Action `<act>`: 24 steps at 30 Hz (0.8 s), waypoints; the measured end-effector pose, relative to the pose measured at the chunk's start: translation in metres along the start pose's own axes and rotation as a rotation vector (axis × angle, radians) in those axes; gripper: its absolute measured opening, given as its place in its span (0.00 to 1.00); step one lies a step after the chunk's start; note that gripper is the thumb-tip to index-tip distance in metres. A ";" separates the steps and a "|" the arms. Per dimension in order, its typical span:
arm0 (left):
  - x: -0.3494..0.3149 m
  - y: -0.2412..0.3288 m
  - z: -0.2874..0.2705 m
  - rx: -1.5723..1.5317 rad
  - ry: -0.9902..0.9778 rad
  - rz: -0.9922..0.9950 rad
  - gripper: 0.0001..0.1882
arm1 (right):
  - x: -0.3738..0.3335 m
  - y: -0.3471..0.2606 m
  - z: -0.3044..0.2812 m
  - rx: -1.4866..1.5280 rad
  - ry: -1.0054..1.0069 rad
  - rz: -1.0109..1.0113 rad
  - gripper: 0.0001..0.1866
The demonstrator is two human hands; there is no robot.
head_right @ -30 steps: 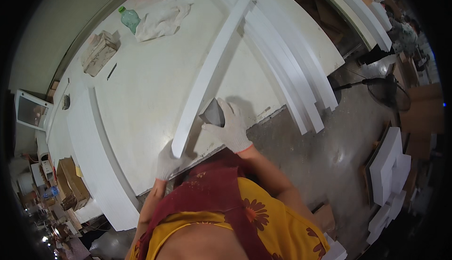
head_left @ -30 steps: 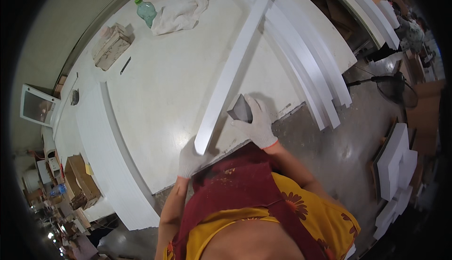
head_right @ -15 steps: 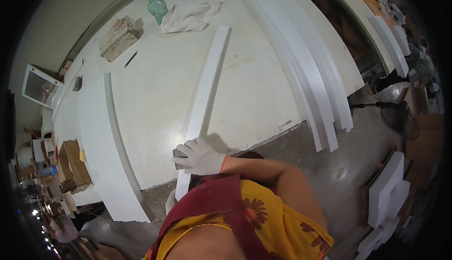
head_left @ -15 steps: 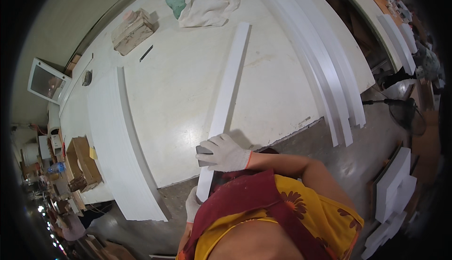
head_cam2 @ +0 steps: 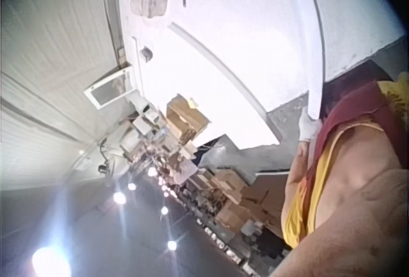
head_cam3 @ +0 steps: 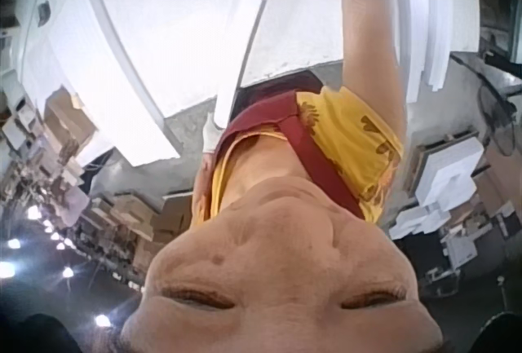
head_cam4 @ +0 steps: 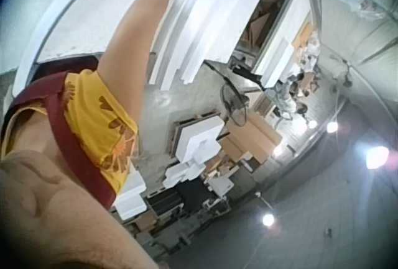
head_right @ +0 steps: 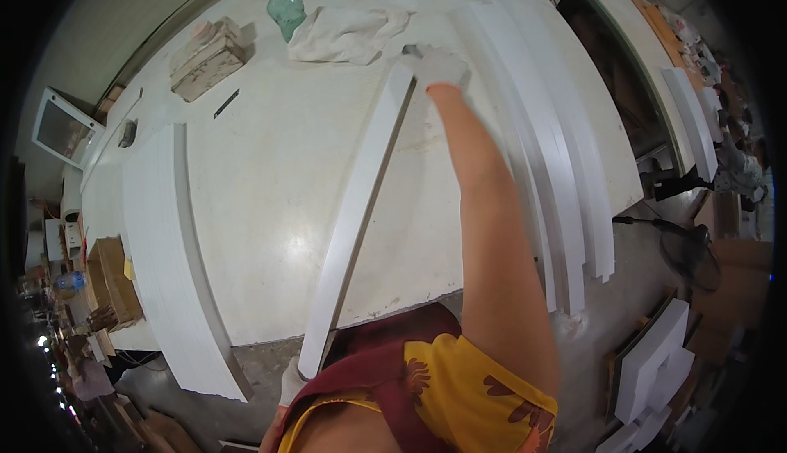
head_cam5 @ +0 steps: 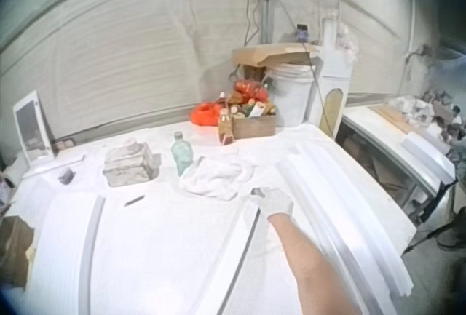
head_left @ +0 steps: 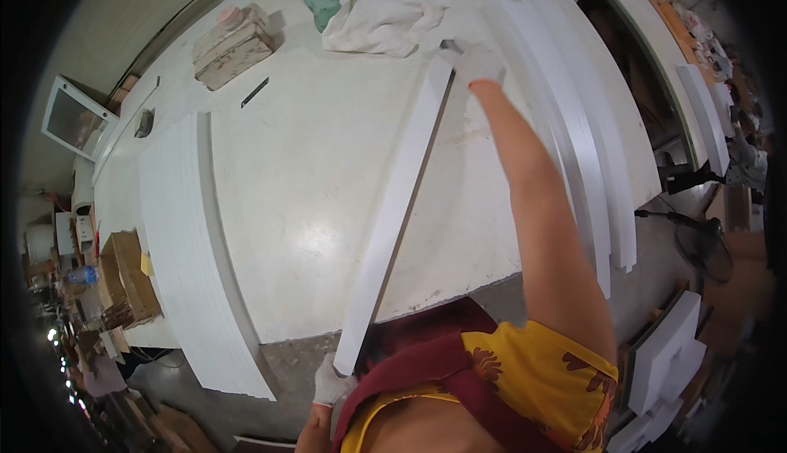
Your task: The person sands several white wooden strips one at a time using a sanding block and then wipes the workspace and strips with a white cloth.
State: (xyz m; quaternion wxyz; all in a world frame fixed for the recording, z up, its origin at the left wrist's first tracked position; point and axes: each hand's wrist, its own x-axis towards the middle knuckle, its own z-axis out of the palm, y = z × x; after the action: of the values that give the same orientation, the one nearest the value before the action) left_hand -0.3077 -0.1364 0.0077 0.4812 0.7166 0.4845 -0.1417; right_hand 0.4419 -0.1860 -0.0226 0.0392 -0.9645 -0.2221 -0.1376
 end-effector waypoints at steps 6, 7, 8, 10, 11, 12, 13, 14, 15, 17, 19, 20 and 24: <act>-0.005 0.006 -0.004 0.065 -0.019 -0.005 0.23 | 0.002 -0.010 -0.027 0.176 -0.080 -0.052 0.35; 0.000 0.000 0.000 0.049 -0.015 0.010 0.23 | -0.014 -0.014 -0.018 0.120 0.026 -0.094 0.35; 0.000 -0.003 0.001 0.014 -0.035 0.001 0.22 | -0.028 -0.021 -0.013 0.070 0.128 -0.137 0.34; 0.001 -0.005 0.000 -0.053 -0.062 -0.024 0.21 | -0.040 -0.037 -0.026 0.008 0.053 -0.125 0.28; -0.002 -0.008 0.000 -0.040 -0.050 -0.035 0.22 | -0.050 -0.049 -0.038 -0.006 -0.029 -0.140 0.26; -0.005 -0.012 0.000 -0.028 -0.039 -0.050 0.22 | -0.073 -0.073 -0.079 0.030 -0.235 -0.207 0.23; -0.002 -0.012 0.002 -0.020 -0.033 -0.056 0.22 | -0.103 -0.090 -0.118 0.059 -0.436 -0.270 0.21; 0.002 -0.003 0.001 -0.001 -0.034 -0.051 0.22 | -0.141 -0.094 -0.121 0.160 -0.403 -0.422 0.20; 0.003 0.011 -0.002 0.021 -0.041 -0.051 0.22 | -0.170 -0.093 -0.115 0.259 -0.375 -0.571 0.18; -0.003 0.019 -0.005 0.035 -0.034 -0.076 0.24 | -0.188 -0.082 -0.104 0.301 -0.113 -0.722 0.18; -0.004 0.026 -0.007 0.018 -0.041 -0.062 0.23 | -0.154 -0.082 -0.106 0.274 -0.358 -0.597 0.20; -0.005 0.029 -0.008 0.014 -0.046 -0.053 0.23 | -0.121 -0.071 -0.077 0.100 -0.206 -0.509 0.21; 0.000 -0.006 -0.002 0.010 -0.004 -0.019 0.20 | -0.002 -0.042 -0.030 0.138 0.033 -0.167 0.21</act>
State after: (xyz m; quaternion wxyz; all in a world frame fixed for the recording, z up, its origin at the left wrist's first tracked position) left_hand -0.3134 -0.1340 0.0051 0.4773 0.7140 0.4898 -0.1500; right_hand 0.4142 -0.1536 0.0058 0.0975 -0.9352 -0.3100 -0.1405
